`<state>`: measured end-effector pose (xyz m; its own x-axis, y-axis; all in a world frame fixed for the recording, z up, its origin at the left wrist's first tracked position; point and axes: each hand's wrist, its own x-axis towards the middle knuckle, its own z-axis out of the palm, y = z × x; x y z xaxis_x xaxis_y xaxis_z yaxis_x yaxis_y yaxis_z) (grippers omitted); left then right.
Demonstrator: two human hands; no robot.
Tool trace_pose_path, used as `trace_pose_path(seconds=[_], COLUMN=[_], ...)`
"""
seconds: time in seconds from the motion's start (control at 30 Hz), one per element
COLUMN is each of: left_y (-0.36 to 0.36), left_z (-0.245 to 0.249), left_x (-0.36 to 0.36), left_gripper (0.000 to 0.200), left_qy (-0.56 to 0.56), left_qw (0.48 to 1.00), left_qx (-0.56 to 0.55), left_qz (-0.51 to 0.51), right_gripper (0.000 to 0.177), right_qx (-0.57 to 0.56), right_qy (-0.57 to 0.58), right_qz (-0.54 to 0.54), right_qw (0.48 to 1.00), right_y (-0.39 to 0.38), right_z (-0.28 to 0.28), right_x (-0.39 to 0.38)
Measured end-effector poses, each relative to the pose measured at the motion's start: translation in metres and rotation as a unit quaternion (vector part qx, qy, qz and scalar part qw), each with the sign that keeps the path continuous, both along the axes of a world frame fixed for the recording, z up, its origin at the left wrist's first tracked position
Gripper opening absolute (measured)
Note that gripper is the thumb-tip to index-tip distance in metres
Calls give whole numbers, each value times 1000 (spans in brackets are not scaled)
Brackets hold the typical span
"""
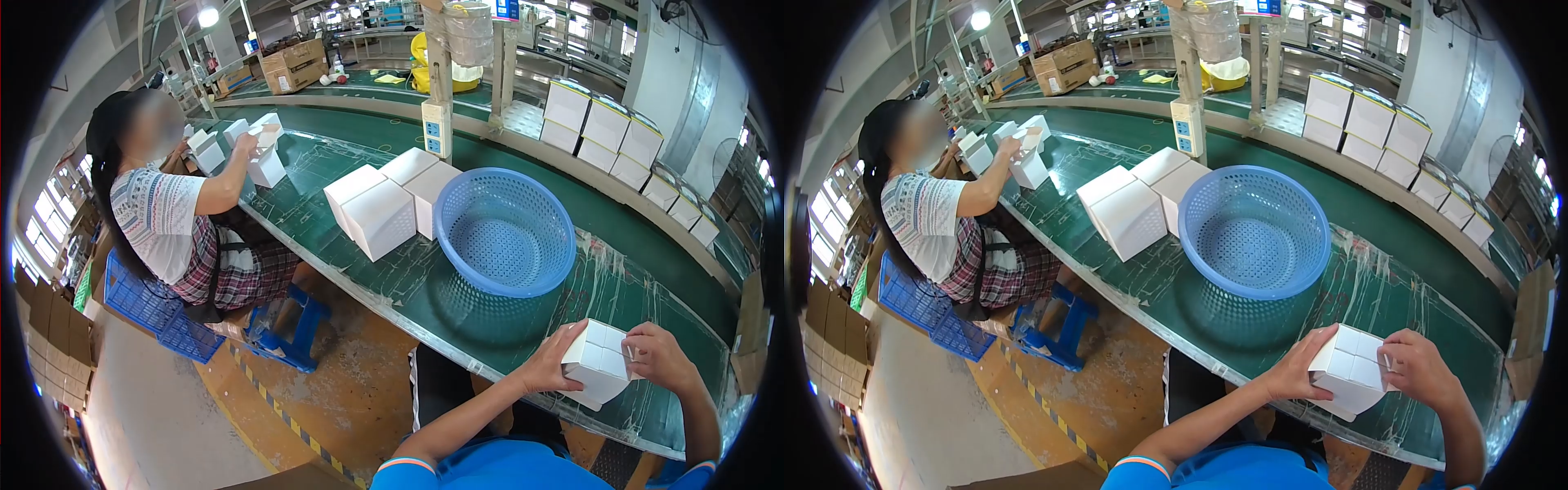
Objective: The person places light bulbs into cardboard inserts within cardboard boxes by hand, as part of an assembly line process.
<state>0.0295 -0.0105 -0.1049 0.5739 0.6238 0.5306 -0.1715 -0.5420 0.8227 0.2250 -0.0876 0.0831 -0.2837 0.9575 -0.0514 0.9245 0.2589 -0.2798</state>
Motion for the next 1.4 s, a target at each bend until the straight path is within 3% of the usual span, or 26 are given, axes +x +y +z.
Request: trace_pose_path(seconds=[0.67, 0.73, 0.93, 1.4], left_y=[-2, -3, -3, -5], left_z=[1, 0, 2, 1], left_x=[0, 0, -1, -1], left_gripper=[117, 117, 117, 117], left_qy=[0, -4, -7, -11], left_qw=[1000, 1000, 1000, 1000], left_qx=[0, -1, -1, 9], left_qz=[1, 1, -1, 7], right_gripper=[37, 39, 47, 52], right_qx=[-15, 56, -5, 13], right_qy=[-4, -53, -55, -87], right_qz=[-19, 28, 24, 39], right_qw=[1000, 997, 998, 995], right_y=[-2, -3, -5, -8], right_z=[4, 9, 1, 1], right_x=[-4, -8, 0, -5])
